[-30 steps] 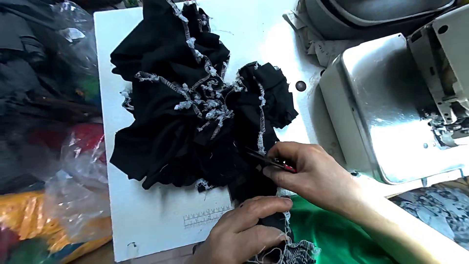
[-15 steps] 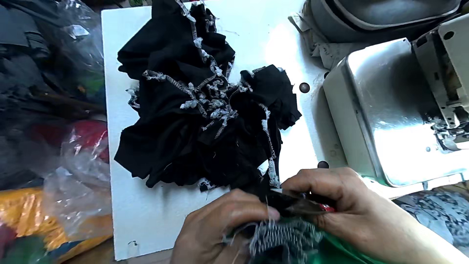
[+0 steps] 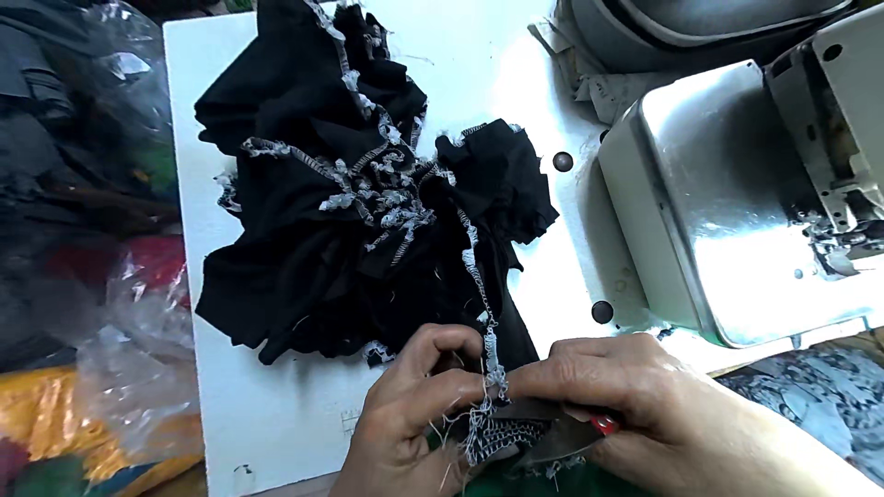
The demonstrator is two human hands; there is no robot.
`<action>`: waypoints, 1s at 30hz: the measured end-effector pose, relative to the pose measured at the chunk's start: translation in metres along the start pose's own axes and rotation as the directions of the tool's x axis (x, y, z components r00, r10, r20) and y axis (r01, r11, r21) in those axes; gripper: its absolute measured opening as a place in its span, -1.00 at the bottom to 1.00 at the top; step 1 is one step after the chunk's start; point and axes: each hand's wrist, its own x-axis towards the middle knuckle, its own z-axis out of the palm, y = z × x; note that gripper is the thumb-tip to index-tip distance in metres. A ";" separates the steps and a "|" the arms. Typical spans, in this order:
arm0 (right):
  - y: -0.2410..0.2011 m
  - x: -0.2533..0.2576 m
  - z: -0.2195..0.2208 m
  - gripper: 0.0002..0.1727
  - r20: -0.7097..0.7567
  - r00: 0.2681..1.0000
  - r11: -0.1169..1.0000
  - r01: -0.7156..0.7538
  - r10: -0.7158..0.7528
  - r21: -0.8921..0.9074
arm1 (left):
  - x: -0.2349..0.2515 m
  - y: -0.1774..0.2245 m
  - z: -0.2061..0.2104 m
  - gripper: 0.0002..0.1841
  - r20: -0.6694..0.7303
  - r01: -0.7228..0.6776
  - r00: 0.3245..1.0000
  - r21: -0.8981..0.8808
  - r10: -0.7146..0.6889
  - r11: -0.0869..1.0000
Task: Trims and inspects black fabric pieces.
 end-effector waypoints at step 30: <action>0.006 -0.033 0.007 -0.66 0.096 0.822 0.608 -0.488 0.561 0.626 | 0.000 -0.010 0.019 -0.79 -0.148 0.016 0.988 -0.200 -0.046 0.980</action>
